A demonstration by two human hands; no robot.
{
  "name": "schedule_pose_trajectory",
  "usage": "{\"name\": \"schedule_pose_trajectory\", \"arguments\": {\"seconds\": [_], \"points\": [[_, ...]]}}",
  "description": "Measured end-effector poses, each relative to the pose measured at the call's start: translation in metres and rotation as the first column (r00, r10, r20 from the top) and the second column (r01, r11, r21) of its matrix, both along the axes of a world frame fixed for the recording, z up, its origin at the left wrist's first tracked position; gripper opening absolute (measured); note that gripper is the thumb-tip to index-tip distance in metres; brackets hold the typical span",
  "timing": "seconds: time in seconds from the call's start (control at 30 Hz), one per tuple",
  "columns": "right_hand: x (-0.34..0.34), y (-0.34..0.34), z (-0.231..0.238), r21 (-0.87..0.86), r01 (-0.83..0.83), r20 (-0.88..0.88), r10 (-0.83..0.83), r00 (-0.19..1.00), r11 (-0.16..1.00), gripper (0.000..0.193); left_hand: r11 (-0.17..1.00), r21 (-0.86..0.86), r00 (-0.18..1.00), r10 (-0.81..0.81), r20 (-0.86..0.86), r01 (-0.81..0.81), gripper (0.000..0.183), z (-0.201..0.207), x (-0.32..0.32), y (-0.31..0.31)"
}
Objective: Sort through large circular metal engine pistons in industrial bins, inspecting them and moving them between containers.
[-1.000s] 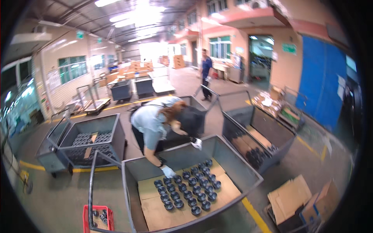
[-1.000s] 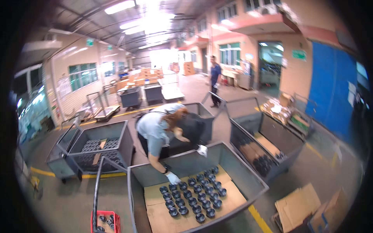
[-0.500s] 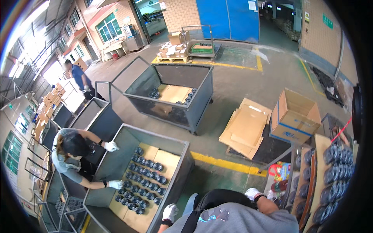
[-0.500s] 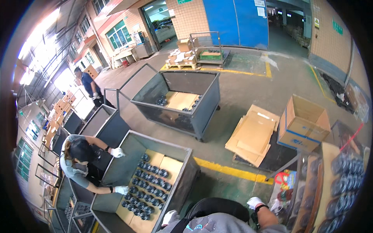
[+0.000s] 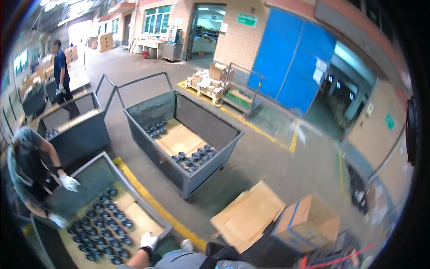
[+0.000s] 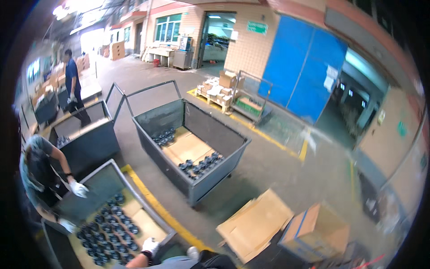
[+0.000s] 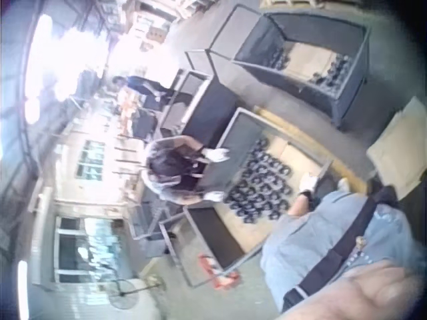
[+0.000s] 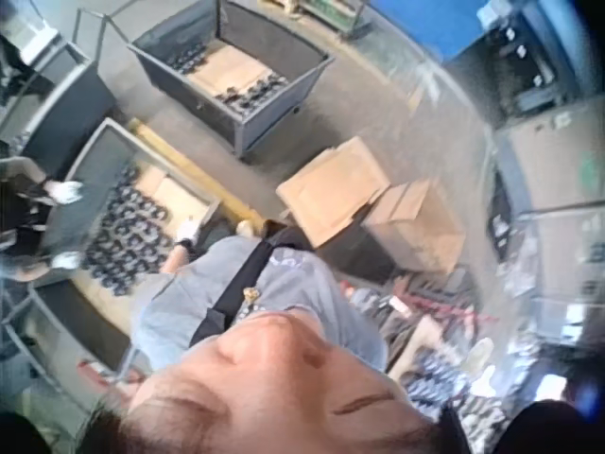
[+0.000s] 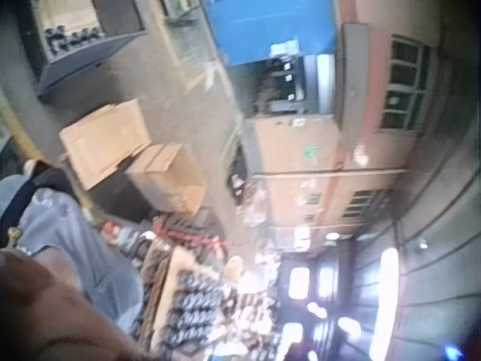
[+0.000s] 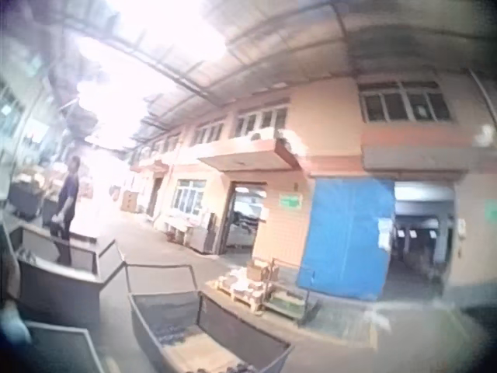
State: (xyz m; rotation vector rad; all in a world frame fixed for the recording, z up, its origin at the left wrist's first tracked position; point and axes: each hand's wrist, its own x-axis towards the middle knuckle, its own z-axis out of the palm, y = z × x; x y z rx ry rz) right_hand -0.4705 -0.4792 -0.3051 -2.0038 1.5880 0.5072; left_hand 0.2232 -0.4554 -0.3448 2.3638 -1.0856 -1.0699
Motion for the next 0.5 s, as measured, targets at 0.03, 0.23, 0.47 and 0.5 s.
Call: {"name": "schedule_pose_trajectory", "arguments": {"seconds": [0.03,0.23,0.47,0.5], "points": [[-0.018,-0.028,0.026,-0.002,-0.05,-0.057,0.05,0.997,0.999,0.039,0.995,-0.041,0.996,0.09,-0.01,-0.091,0.062,0.003,-0.002,-0.011],[0.034,-0.142,0.031,0.08,-0.383,-0.142,0.391,0.909,0.92,0.034,0.901,0.051,0.898,-0.423,-0.125,0.432,0.05,-0.046,0.028,-0.043],[0.116,-0.347,-0.013,0.088,-0.771,-0.182,0.771,0.611,0.631,0.03,0.945,-0.023,0.942,-0.326,-0.078,0.326,0.041,-0.091,0.01,-0.031],[0.131,-0.374,-0.023,0.083,-0.81,-0.188,0.807,0.559,0.581,0.029,0.956,-0.009,0.955,-0.292,-0.05,0.292,0.041,-0.084,0.025,-0.035]]}}
